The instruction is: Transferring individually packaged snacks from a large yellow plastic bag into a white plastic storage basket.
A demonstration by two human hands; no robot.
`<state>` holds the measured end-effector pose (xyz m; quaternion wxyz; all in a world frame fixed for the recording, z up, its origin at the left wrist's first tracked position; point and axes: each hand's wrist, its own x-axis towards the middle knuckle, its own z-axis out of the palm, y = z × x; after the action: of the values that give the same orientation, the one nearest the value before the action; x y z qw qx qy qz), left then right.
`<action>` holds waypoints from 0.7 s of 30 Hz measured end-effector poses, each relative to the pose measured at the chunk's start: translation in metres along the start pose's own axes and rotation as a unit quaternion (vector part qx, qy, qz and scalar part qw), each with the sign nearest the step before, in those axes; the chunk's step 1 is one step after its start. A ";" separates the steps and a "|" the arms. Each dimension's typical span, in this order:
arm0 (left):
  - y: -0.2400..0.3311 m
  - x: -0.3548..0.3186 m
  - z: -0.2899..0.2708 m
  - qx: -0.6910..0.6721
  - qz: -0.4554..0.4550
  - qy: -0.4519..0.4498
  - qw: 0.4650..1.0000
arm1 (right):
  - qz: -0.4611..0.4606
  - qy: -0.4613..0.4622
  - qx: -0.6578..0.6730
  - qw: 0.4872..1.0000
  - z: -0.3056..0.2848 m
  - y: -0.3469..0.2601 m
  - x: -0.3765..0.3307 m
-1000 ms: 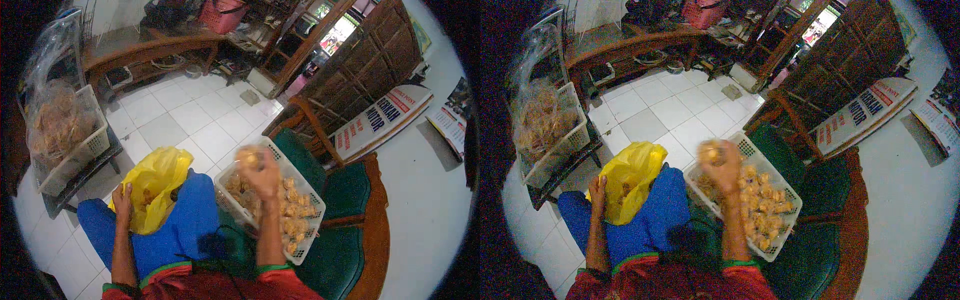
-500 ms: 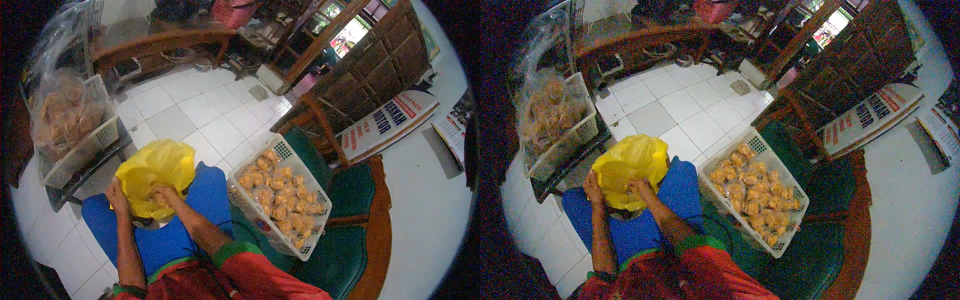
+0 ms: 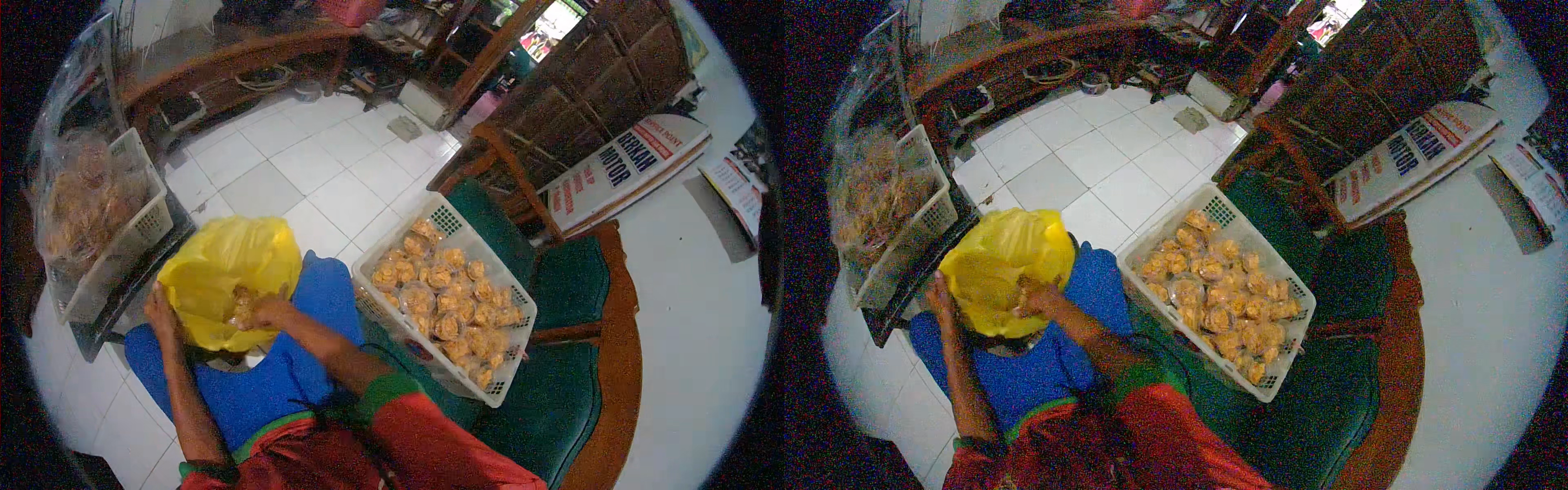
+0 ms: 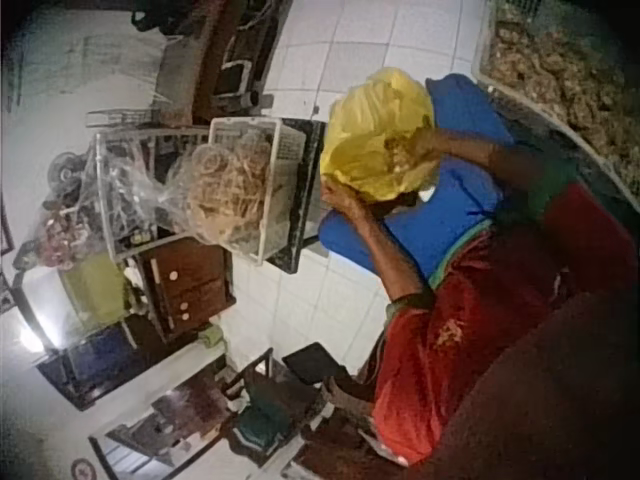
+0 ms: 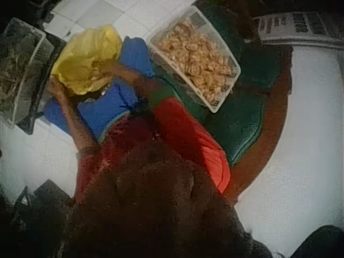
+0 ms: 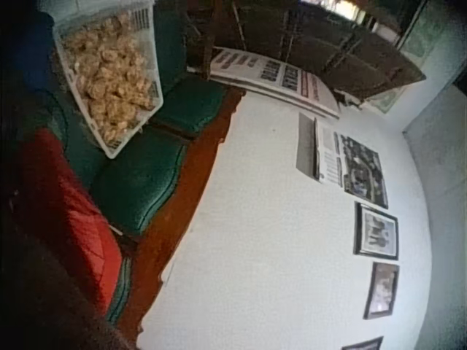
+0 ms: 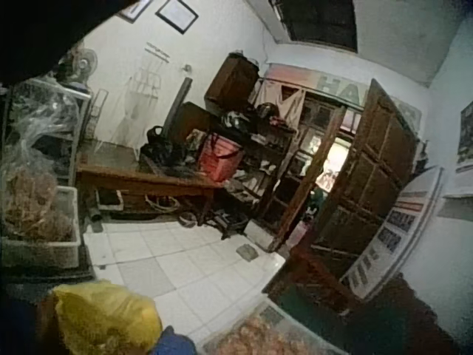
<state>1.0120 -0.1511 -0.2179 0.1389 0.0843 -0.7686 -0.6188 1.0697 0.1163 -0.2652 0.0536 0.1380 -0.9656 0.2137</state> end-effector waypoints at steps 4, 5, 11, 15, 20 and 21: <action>0.022 0.030 0.037 0.097 -0.023 0.065 0.993 | -0.050 -0.422 -0.121 0.897 -0.053 0.072 0.014; 0.022 0.035 0.037 -0.015 -0.045 0.049 0.998 | -0.049 -0.418 -0.122 0.899 -0.044 0.083 0.011; 0.007 0.032 0.004 -0.229 -0.108 0.090 0.963 | -0.049 -0.139 -0.170 0.974 -0.107 0.018 0.014; -0.025 0.046 -0.002 -0.351 -0.194 0.011 0.916 | -0.039 -0.090 -0.112 0.989 -0.122 0.021 0.007; -0.046 0.039 0.021 -0.165 -0.068 -0.059 0.982 | -0.082 0.048 0.162 0.982 -0.102 0.034 -0.036; -0.049 0.039 0.022 -0.181 -0.074 -0.009 0.981 | -0.089 0.093 0.222 0.966 -0.108 0.027 -0.047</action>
<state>0.9660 -0.1536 -0.2652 0.0984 0.1091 -0.6370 -0.7567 1.1121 0.1971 -0.1862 0.1302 0.2113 -0.8685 0.4290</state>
